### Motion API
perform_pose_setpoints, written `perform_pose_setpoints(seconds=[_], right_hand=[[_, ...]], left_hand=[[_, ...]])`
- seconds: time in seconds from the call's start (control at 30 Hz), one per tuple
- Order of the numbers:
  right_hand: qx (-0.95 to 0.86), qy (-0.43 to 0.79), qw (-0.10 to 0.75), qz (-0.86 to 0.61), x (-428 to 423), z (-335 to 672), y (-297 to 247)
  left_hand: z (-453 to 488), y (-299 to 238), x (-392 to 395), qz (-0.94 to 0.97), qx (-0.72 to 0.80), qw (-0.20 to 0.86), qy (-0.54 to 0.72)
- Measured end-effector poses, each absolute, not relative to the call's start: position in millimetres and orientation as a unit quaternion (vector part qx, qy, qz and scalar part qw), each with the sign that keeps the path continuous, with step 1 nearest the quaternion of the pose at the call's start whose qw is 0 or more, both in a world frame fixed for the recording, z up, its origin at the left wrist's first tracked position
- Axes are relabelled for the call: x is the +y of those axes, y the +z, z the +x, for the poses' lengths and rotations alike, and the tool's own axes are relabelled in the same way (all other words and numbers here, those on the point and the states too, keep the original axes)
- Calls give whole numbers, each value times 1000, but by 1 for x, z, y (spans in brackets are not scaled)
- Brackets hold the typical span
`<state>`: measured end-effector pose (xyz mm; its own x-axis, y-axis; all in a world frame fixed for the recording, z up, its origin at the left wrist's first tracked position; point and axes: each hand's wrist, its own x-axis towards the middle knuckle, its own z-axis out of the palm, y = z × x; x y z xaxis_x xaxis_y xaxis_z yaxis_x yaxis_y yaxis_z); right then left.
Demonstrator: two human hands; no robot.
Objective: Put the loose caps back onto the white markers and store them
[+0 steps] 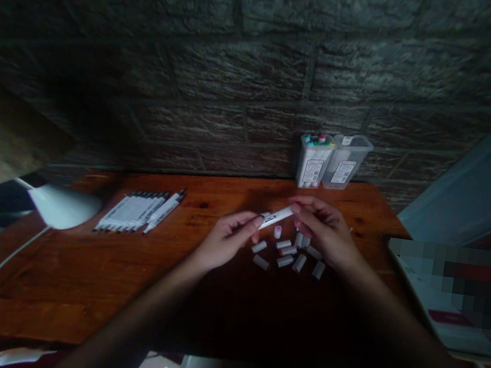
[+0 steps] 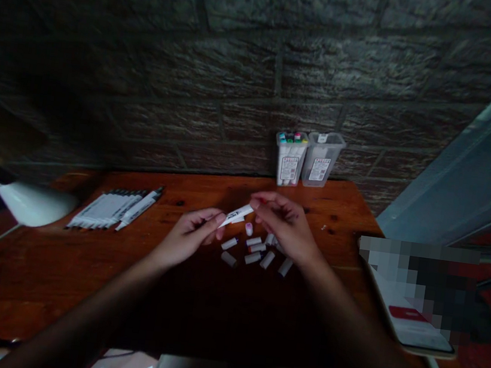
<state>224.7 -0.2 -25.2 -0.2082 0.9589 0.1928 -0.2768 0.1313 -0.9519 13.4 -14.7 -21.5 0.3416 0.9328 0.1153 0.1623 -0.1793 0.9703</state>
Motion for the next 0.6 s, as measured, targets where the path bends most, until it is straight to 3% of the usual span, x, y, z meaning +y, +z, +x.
perform_pose_setpoints(seconds=[0.13, 0.37, 0.6], right_hand=[[-489, 607, 547, -305, 4, 227, -25], [-444, 651, 559, -258, 2, 227, -18], [-453, 688, 525, -211, -3, 223, -16]], left_hand=[[12, -23, -16, 635, 369, 584, 345], [7, -14, -19, 661, 336, 627, 239], [11, -11, -31, 637, 304, 674, 219]])
